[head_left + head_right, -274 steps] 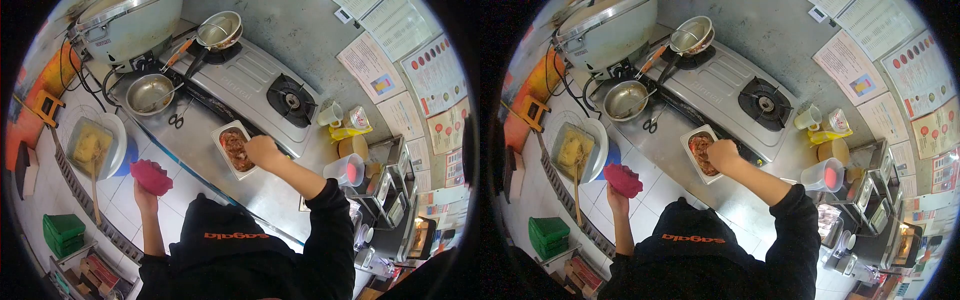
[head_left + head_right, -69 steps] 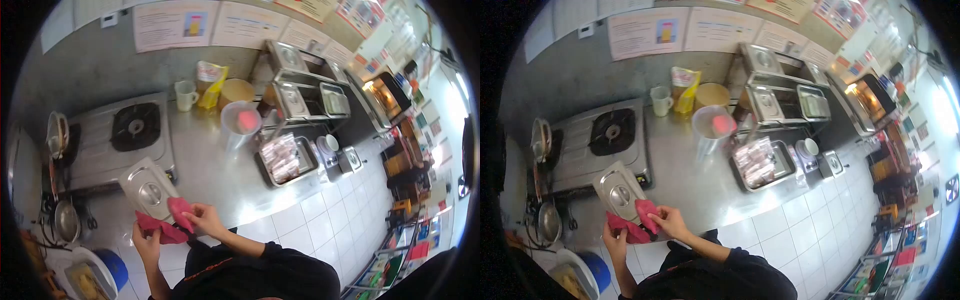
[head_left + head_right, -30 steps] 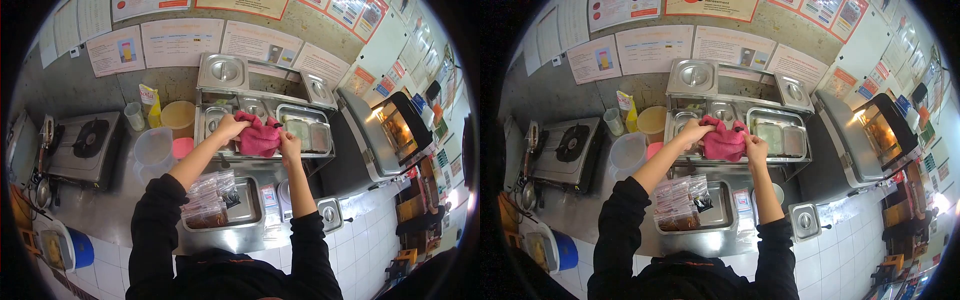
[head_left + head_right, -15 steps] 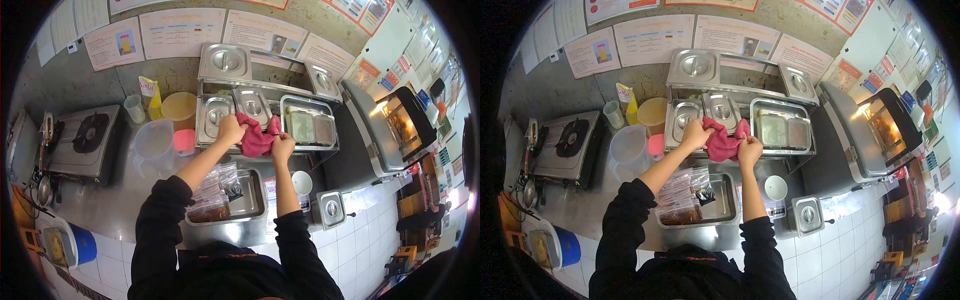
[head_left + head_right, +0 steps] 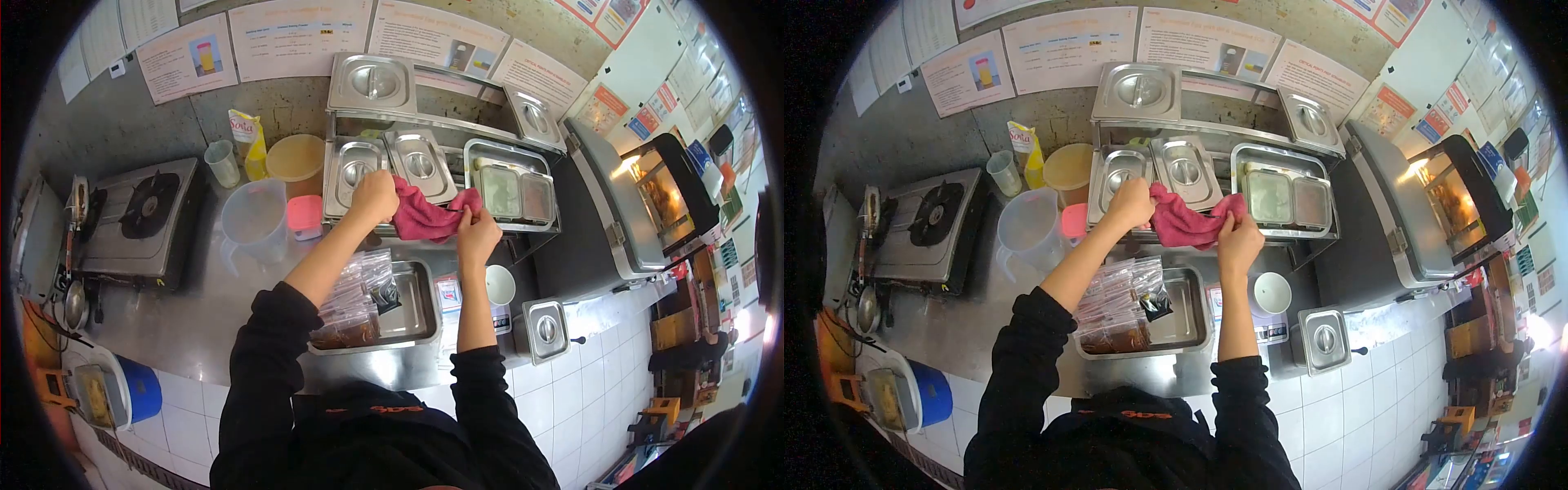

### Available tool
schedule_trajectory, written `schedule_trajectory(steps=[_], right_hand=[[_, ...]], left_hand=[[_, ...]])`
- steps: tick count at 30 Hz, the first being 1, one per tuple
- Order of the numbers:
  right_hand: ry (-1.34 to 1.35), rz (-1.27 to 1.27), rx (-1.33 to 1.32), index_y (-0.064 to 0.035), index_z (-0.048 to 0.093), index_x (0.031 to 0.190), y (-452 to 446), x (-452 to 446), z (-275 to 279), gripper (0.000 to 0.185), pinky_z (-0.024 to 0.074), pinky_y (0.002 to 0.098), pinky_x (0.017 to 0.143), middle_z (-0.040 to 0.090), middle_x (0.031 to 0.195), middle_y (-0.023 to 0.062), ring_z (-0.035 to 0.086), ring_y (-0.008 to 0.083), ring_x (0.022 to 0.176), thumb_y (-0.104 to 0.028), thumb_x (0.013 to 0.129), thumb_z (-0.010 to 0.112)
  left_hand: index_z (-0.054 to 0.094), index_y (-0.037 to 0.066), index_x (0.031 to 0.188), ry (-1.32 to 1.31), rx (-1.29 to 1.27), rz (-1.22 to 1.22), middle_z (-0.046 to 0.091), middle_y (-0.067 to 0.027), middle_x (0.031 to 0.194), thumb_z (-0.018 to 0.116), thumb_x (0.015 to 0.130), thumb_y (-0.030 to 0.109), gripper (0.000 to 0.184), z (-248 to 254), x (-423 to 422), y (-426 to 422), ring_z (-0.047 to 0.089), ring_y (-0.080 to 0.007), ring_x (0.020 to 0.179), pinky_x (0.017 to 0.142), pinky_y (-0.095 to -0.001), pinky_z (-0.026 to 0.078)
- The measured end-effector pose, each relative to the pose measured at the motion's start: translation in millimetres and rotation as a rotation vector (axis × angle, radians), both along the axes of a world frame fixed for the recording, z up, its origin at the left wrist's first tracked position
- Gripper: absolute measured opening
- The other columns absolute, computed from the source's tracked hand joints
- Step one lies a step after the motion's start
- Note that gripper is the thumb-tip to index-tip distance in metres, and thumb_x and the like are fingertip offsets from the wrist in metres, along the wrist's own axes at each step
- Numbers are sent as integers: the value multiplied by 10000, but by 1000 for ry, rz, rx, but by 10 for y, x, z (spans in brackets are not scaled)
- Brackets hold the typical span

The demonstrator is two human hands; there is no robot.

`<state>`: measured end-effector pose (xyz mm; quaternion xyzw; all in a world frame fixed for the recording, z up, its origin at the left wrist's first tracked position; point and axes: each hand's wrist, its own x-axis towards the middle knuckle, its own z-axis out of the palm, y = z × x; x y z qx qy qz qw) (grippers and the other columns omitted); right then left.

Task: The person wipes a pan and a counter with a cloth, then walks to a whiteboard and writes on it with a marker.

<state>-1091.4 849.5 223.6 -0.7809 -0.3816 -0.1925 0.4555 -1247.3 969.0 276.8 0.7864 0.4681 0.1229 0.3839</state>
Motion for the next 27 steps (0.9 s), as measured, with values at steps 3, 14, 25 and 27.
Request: schedule_trajectory(steps=[3, 14, 25, 27], right_hand=[[92, -20, 102, 18, 580, 647, -129, -66, 125, 193, 440, 312, 486, 583, 547, 139, 591, 226, 486, -143, 733, 642], [320, 16, 133, 21, 591, 647, -541, -162, 160, 227, 421, 267, 474, 585, 539, 87, 534, 121, 458, -174, 737, 665], [331, 28, 423, -16, 549, 655, -1079, -422, 328, 192, 347, 201, 508, 496, 614, -28, 398, 48, 580, -125, 772, 656], [319, -54, 437, 13, 581, 807, -1259, -493, 277, 133, 434, 253, 615, 572, 748, 50, 493, 109, 683, -105, 779, 635]], left_hand=[[588, -83, 743, -37, 129, -12, 594, -173, 558, 577, 771, 101, 186, -110, 30, 24, 616, -220, 488, 474, -322, 496], [578, -46, 751, -106, 517, 75, 590, -226, 728, 591, 694, 87, 146, 109, -56, -451, 586, -364, 722, 672, -427, 469], [543, 18, 758, -555, 479, -58, 540, -147, 902, 583, 652, 83, 130, 523, -730, -1112, 559, -297, 772, 671, -355, 450], [515, 8, 728, -829, 441, -186, 529, -120, 899, 576, 619, 40, 129, 403, -973, -1222, 548, -257, 778, 701, -327, 428]])
